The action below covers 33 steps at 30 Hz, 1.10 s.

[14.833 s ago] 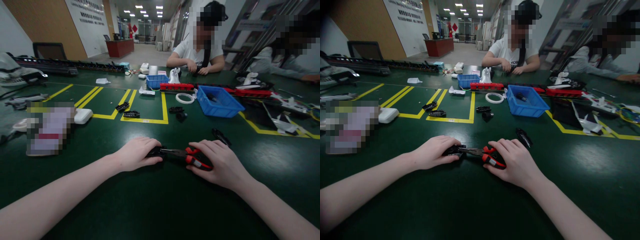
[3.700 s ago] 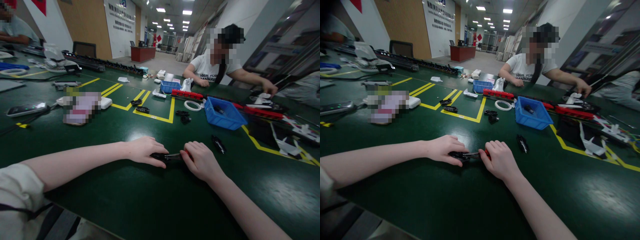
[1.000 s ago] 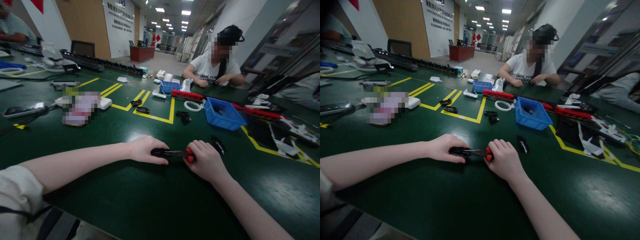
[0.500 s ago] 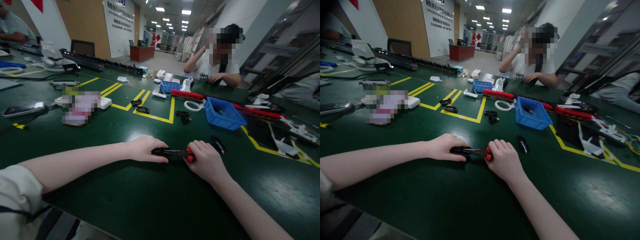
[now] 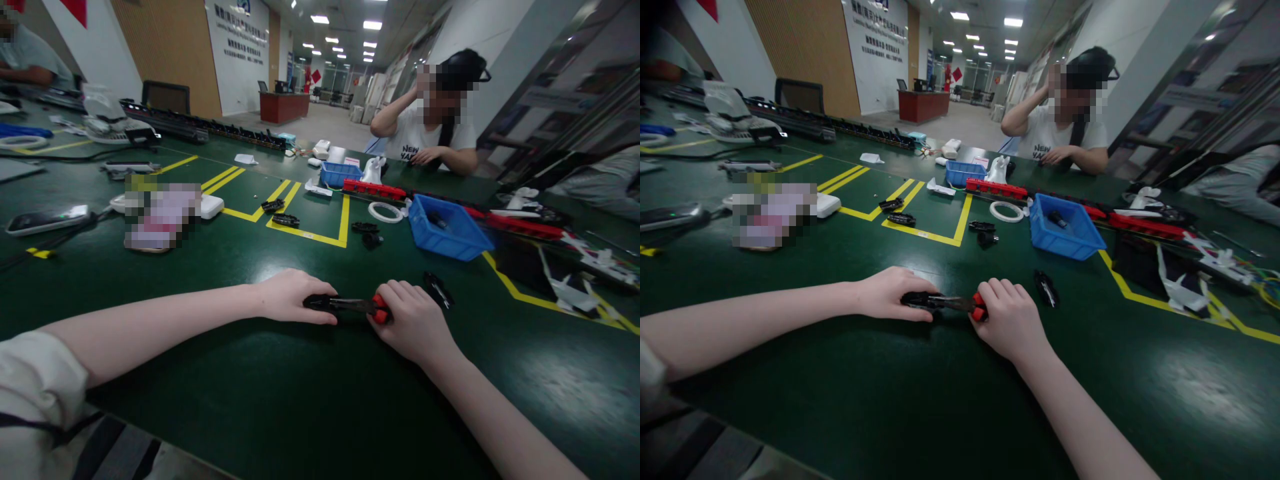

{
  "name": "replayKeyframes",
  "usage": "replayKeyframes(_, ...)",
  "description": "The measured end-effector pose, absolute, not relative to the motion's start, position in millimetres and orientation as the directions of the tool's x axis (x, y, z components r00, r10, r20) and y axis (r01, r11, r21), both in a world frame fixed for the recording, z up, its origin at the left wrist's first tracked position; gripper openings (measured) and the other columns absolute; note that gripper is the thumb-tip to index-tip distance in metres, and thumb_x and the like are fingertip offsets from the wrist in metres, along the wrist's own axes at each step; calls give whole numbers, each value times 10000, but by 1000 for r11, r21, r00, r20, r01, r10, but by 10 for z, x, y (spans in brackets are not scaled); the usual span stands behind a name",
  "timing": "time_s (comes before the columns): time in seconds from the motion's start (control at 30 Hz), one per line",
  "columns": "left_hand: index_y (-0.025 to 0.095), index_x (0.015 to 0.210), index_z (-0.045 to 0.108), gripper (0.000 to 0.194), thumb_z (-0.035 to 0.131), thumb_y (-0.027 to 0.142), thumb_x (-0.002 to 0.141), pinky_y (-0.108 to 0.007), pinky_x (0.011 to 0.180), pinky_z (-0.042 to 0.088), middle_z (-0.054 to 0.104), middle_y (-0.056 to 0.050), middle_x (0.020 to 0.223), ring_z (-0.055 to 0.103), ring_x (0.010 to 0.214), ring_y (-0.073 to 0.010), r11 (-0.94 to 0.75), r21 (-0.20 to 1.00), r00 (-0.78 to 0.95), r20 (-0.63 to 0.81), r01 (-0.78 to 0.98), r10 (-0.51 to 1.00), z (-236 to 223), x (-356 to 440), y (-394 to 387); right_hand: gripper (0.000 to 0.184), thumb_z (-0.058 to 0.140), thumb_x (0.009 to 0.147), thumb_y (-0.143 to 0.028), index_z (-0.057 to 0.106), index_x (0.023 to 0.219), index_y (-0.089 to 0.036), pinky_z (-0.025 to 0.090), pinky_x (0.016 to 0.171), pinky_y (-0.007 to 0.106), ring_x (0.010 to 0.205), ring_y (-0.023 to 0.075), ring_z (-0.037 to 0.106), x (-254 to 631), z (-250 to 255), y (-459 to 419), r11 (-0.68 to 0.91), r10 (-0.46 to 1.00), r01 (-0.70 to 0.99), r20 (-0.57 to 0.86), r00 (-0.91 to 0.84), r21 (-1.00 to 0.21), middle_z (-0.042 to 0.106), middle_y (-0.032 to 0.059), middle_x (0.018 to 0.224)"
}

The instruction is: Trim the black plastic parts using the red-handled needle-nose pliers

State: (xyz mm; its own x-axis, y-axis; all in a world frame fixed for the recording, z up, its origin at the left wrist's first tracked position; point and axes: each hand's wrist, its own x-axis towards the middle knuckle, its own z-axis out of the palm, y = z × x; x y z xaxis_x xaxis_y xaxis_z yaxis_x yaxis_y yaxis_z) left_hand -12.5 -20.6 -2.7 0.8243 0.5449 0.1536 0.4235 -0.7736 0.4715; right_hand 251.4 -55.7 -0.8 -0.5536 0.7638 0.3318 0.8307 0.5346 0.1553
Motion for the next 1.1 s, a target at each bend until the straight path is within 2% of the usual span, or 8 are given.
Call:
replayKeyframes(0.5, 181, 1107, 669, 454, 548, 576, 920, -246, 592, 380, 704, -33, 827, 630, 678, -163, -771, 449, 813, 148, 452, 563, -23, -115, -207, 91, 594, 798, -229, 588, 843, -150, 372, 683, 328, 757, 219, 540, 2486, 7, -590, 512, 768, 841, 347, -539, 172, 623, 93, 837)
replayKeyframes(0.93, 182, 1047, 674, 467, 524, 607, 922, -241, 538, 352, 682, -25, 751, 613, 609, -161, -731, 396, 759, 119, 555, 640, 18, -88, -270, 87, 583, 808, -237, 591, 837, -155, 357, 670, 332, 741, 225, 526, 2463, 11, -612, 481, 781, 856, 349, -517, 192, 617, 97, 818)
replayKeyframes(1.1, 178, 1006, 670, 446, 532, 593, 924, -241, 535, 351, 677, -25, 753, 616, 617, -163, -706, 415, 736, 117, 573, 667, 59, -76, -317, 91, 578, 815, -239, 590, 836, -151, 355, 669, 331, 741, 223, 527, 2469, 1, -604, 474, 784, 858, 350, -513, 196, 613, 95, 814)
